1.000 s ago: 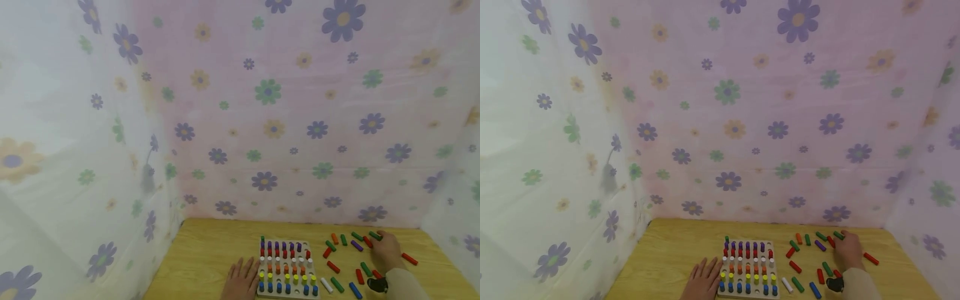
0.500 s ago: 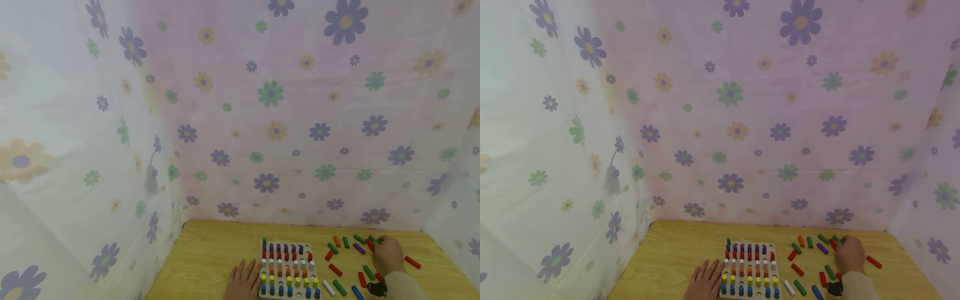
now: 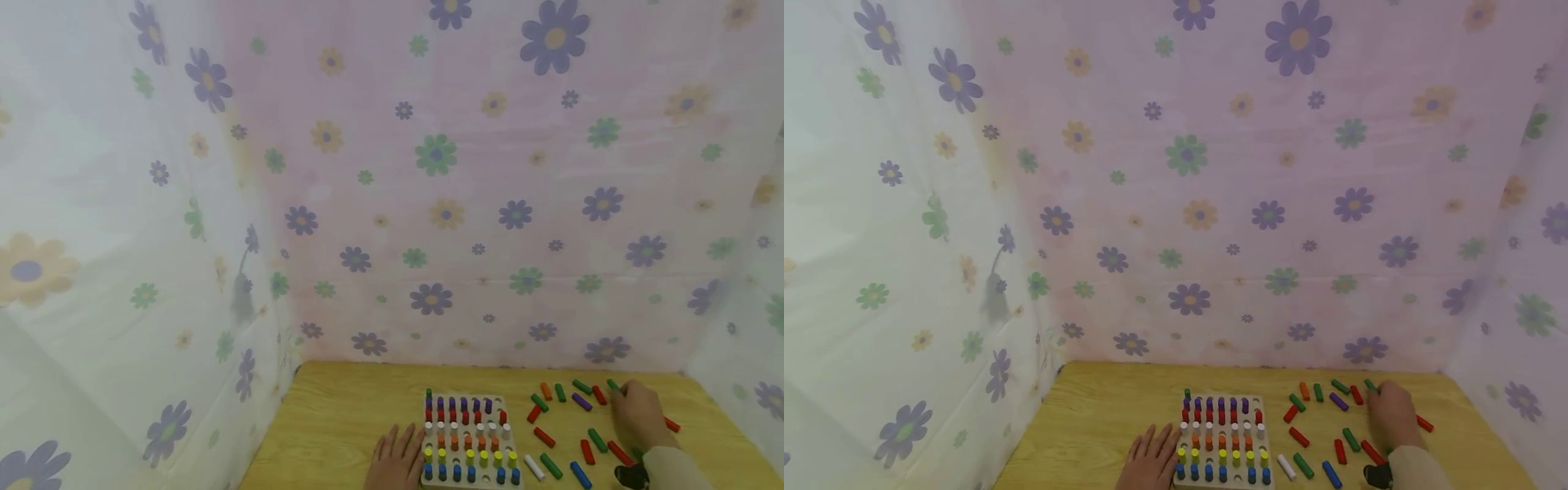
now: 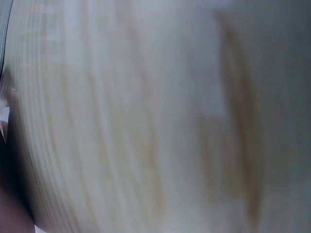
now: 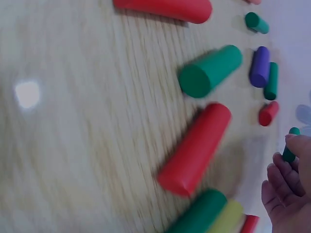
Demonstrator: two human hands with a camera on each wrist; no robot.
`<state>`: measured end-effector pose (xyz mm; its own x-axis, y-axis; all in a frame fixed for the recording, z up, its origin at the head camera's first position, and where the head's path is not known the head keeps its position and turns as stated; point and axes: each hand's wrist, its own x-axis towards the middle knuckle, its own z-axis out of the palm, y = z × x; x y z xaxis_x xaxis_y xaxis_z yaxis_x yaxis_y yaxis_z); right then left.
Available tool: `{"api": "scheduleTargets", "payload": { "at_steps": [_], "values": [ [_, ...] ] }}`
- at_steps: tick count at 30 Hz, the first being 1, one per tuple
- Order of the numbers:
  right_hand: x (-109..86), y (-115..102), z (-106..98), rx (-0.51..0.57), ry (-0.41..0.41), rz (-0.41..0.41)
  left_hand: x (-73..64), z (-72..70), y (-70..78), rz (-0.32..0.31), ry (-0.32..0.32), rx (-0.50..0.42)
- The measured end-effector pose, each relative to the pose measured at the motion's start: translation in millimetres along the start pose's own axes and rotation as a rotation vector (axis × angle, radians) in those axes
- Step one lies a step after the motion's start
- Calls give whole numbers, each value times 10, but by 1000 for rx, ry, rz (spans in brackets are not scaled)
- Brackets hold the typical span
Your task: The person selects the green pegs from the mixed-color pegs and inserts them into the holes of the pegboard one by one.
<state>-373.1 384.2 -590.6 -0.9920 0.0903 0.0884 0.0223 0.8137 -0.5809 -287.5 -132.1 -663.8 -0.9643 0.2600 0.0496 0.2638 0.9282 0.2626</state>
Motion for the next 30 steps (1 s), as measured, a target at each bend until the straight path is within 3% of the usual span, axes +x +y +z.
{"api": "scheduleTargets", "payload": {
  "at_steps": [10,15,30],
  "values": [
    [-165,-112,-161,26,132,-80,7,0,1,14,38,30],
    [-310,-233,-203,66,119,-77,2,2,15,10,40,36],
    [-528,-627,-72,166,75,-103,8,42,-25,8,29,40]
  ]
}}
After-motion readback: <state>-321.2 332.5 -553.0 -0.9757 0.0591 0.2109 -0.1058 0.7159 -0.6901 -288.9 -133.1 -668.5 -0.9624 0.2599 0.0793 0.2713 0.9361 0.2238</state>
